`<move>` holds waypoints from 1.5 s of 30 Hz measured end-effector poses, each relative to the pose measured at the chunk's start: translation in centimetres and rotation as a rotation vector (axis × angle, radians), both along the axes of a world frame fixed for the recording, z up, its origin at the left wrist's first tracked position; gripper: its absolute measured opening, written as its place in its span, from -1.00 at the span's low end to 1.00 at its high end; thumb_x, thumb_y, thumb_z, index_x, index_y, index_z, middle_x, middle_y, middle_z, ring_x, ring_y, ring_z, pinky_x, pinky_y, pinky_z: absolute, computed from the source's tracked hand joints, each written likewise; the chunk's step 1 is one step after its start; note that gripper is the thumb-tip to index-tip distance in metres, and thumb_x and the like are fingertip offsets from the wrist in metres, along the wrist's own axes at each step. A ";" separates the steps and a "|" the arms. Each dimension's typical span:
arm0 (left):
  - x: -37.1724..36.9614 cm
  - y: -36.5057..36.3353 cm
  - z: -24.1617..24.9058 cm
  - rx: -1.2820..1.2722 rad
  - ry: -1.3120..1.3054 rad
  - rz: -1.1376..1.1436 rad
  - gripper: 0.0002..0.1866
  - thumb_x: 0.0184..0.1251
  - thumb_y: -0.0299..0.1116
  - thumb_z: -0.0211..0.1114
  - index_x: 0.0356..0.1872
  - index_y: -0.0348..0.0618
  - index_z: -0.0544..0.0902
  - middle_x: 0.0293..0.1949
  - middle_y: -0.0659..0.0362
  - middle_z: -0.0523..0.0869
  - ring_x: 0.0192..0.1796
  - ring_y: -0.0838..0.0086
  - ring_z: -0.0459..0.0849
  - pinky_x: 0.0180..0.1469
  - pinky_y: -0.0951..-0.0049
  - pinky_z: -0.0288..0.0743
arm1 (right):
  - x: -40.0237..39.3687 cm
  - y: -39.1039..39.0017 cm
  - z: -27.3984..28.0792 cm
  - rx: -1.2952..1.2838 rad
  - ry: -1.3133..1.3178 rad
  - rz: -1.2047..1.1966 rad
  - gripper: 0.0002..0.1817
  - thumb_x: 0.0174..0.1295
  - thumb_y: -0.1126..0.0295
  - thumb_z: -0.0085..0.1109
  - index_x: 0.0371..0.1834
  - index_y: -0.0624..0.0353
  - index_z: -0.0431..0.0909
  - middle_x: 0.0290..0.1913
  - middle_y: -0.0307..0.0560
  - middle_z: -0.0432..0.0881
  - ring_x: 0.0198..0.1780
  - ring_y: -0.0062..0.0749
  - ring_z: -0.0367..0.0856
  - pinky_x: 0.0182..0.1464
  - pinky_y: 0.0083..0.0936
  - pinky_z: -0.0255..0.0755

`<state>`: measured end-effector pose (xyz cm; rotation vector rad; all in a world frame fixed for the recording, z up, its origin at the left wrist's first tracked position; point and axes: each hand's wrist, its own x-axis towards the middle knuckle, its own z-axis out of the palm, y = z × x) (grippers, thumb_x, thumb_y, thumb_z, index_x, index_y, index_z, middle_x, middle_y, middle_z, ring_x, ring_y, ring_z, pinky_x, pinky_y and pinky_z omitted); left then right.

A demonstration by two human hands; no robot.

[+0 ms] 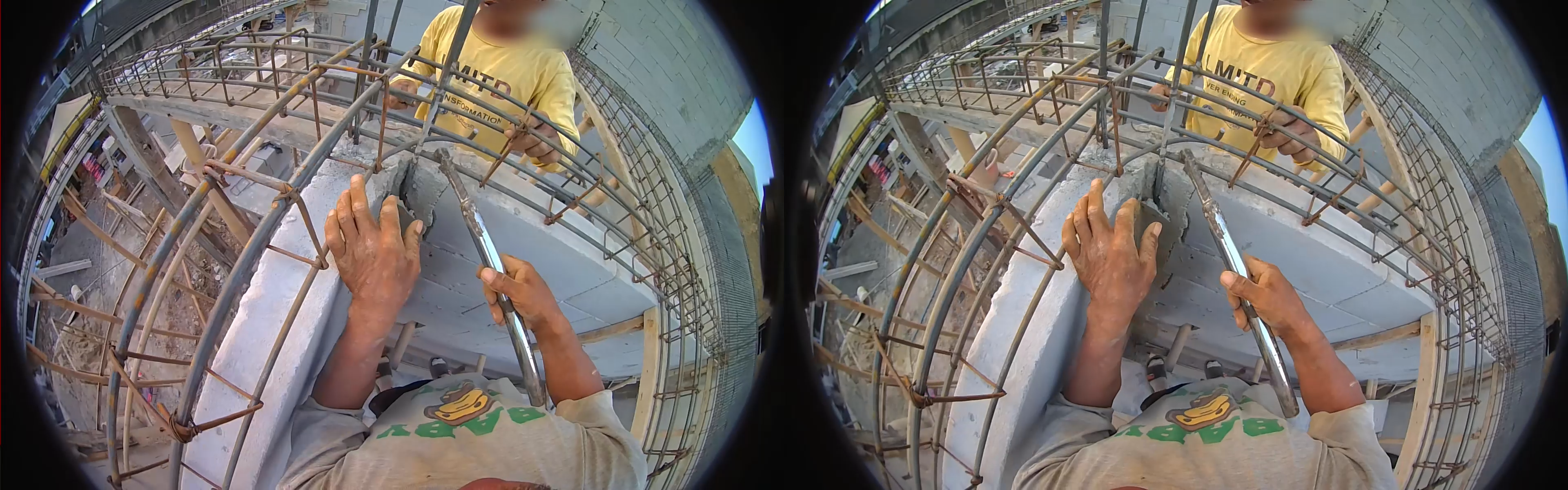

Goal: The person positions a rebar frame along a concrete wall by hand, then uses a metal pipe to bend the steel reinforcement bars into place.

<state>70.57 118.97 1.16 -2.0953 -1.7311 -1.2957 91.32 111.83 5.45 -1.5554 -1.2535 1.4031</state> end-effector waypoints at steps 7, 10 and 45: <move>0.0 -0.3 0.6 0.017 0.045 0.029 -0.49 0.21 -0.13 0.41 0.10 -0.24 0.63 0.31 -0.17 0.42 0.36 0.01 0.33 0.38 -0.03 0.03 | -0.9 0.8 -0.9 0.072 0.010 0.103 -0.59 0.32 0.04 0.27 -0.28 0.19 0.41 -0.56 -0.21 0.50 -0.67 -0.57 0.50 -0.66 -0.60 0.37; 0.2 -0.3 0.9 0.030 0.037 0.059 -0.46 0.24 -0.14 0.40 0.16 -0.24 0.59 0.28 -0.13 0.47 0.34 0.06 0.38 0.36 0.00 0.08 | -1.9 2.2 -0.9 0.091 -0.010 0.131 -0.60 0.34 0.06 0.26 -0.30 0.18 0.39 -0.55 -0.20 0.50 -0.68 -0.56 0.51 -0.67 -0.59 0.37; 0.1 1.3 0.5 0.016 0.128 0.262 -0.53 0.22 -0.17 0.39 0.11 -0.17 0.60 0.06 0.02 0.71 0.16 0.15 0.63 0.28 0.15 0.32 | 12.3 -0.6 1.4 0.014 -0.407 0.485 -0.54 0.18 -0.04 0.39 -0.32 0.14 0.49 -0.61 -0.26 0.47 -0.66 -0.57 0.46 -0.59 -0.55 0.39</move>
